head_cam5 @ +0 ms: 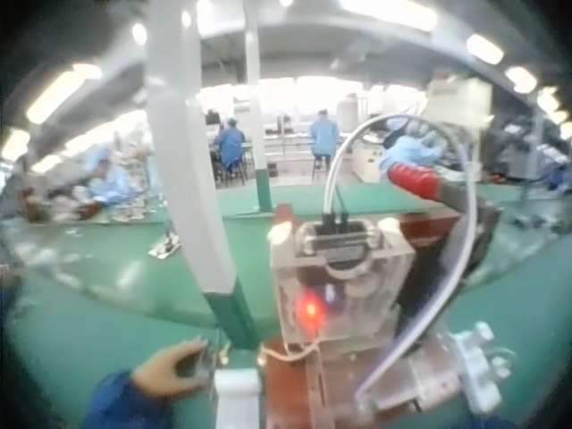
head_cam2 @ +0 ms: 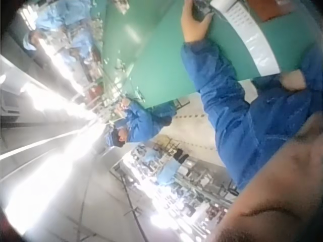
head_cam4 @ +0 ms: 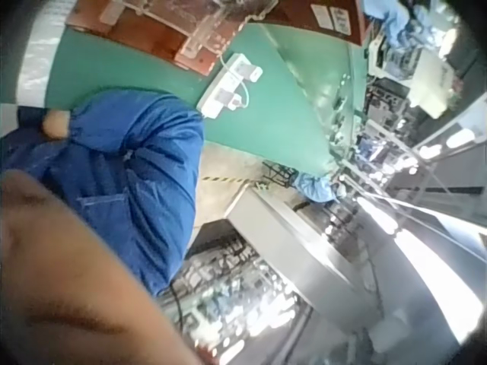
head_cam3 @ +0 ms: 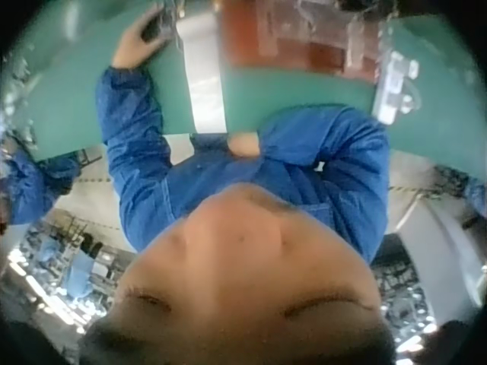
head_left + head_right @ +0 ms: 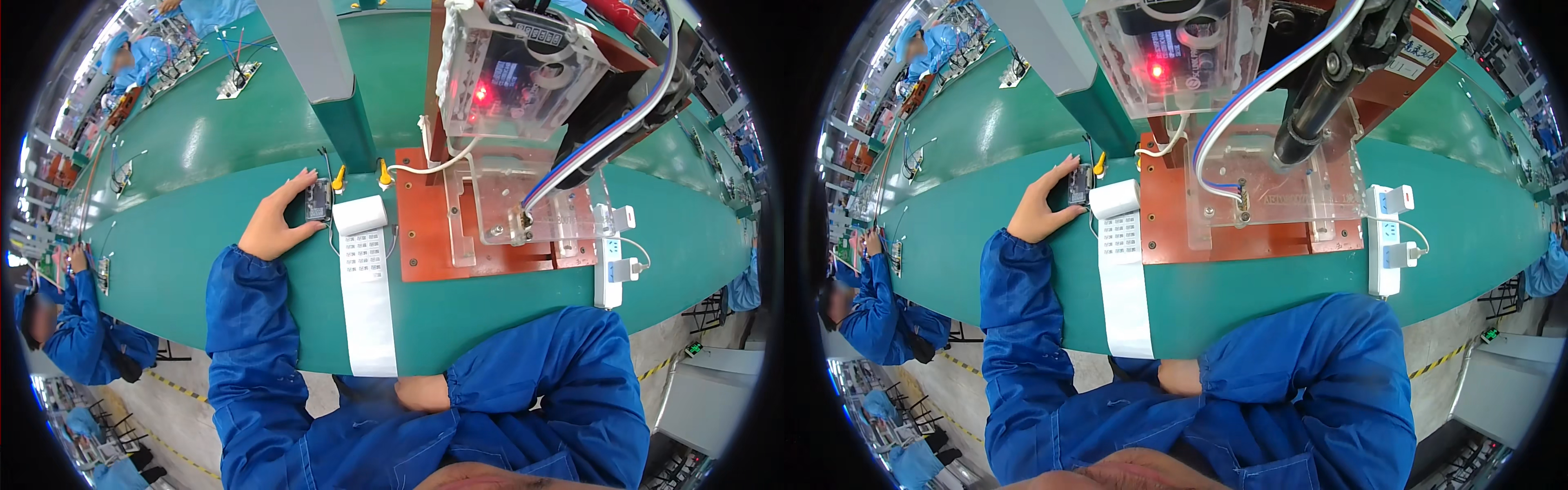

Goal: Assembling and testing electronic circuit boards using a manual fixture and connecting components.

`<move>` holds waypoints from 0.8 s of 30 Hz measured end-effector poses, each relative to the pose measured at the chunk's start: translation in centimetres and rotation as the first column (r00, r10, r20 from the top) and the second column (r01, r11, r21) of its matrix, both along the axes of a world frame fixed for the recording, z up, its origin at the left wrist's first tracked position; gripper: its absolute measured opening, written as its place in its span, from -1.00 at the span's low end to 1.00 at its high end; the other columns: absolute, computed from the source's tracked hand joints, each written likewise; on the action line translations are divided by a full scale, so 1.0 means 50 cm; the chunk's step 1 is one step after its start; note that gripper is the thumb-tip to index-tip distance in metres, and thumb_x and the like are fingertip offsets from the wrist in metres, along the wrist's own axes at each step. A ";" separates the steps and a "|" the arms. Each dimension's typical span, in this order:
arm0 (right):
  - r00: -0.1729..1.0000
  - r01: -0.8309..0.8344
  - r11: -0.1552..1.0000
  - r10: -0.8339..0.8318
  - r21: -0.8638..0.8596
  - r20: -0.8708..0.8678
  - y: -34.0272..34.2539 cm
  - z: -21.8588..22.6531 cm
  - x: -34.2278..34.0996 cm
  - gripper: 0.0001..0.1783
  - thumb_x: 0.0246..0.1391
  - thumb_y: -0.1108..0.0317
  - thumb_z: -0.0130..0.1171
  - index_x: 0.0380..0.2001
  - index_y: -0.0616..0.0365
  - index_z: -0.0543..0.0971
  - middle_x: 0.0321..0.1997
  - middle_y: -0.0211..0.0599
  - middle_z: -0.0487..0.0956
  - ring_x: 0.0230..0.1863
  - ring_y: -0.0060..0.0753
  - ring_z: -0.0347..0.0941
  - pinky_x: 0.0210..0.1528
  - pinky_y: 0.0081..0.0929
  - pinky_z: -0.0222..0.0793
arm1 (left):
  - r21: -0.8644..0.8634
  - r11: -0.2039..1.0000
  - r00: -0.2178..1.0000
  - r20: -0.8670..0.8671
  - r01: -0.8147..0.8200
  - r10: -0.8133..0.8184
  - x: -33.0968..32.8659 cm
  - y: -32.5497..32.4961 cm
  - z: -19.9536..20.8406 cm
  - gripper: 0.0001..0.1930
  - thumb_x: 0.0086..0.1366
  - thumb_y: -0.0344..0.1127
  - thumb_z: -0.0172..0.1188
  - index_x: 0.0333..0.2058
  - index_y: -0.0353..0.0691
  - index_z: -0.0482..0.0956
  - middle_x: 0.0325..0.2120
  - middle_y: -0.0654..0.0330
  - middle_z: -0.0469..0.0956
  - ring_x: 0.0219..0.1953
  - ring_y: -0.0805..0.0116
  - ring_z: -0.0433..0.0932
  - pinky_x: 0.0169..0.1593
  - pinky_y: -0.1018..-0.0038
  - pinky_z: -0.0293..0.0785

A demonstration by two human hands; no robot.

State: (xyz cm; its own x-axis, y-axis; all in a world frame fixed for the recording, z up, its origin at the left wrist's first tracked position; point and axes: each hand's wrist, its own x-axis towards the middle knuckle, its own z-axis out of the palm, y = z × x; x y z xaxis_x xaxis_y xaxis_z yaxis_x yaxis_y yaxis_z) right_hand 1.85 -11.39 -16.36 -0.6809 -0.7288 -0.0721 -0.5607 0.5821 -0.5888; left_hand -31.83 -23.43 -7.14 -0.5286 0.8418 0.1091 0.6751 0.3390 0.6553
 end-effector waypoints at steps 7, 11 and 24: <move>0.997 -0.066 0.998 0.067 -0.013 0.040 0.004 -0.004 -0.006 -0.64 -0.32 0.19 0.26 -0.51 0.31 0.64 -0.52 0.06 0.60 -0.47 0.05 0.57 -0.50 0.03 0.42 | -0.006 1.000 1.000 -0.005 -0.004 0.004 -0.001 0.000 -0.002 -0.24 0.01 -0.41 0.41 0.24 -0.31 0.35 0.25 -0.08 0.37 0.39 0.04 0.21 0.41 0.26 0.12; 0.997 0.067 0.997 -0.065 0.036 -0.047 -0.003 -0.009 0.005 -0.65 -0.33 0.21 0.26 -0.51 0.31 0.64 -0.52 0.07 0.60 -0.47 0.06 0.57 -0.50 0.00 0.42 | -0.007 1.000 1.000 0.006 -0.005 0.005 -0.001 0.001 -0.001 -0.24 0.01 -0.41 0.41 0.24 -0.31 0.35 0.25 -0.08 0.37 0.39 0.04 0.21 0.41 0.26 0.12; 0.978 0.203 0.973 -0.196 0.108 -0.073 -0.025 -0.014 0.019 -0.69 -0.33 0.26 0.26 -0.52 0.33 0.63 -0.55 0.09 0.58 -0.47 0.04 0.58 -0.52 -0.01 0.42 | 0.000 1.000 1.000 0.007 -0.002 0.002 -0.002 0.002 -0.005 -0.25 0.02 -0.41 0.41 0.24 -0.31 0.36 0.25 -0.09 0.37 0.39 0.03 0.21 0.41 0.25 0.12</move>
State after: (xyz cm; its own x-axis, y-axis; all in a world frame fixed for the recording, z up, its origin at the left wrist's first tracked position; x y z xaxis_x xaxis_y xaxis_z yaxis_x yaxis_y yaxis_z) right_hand 2.81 -12.65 -17.05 -0.8172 -0.5676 -0.1007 -0.4596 0.7470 -0.4804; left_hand -31.95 -23.34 -7.41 -0.5312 0.8407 0.1053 0.6695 0.3404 0.6602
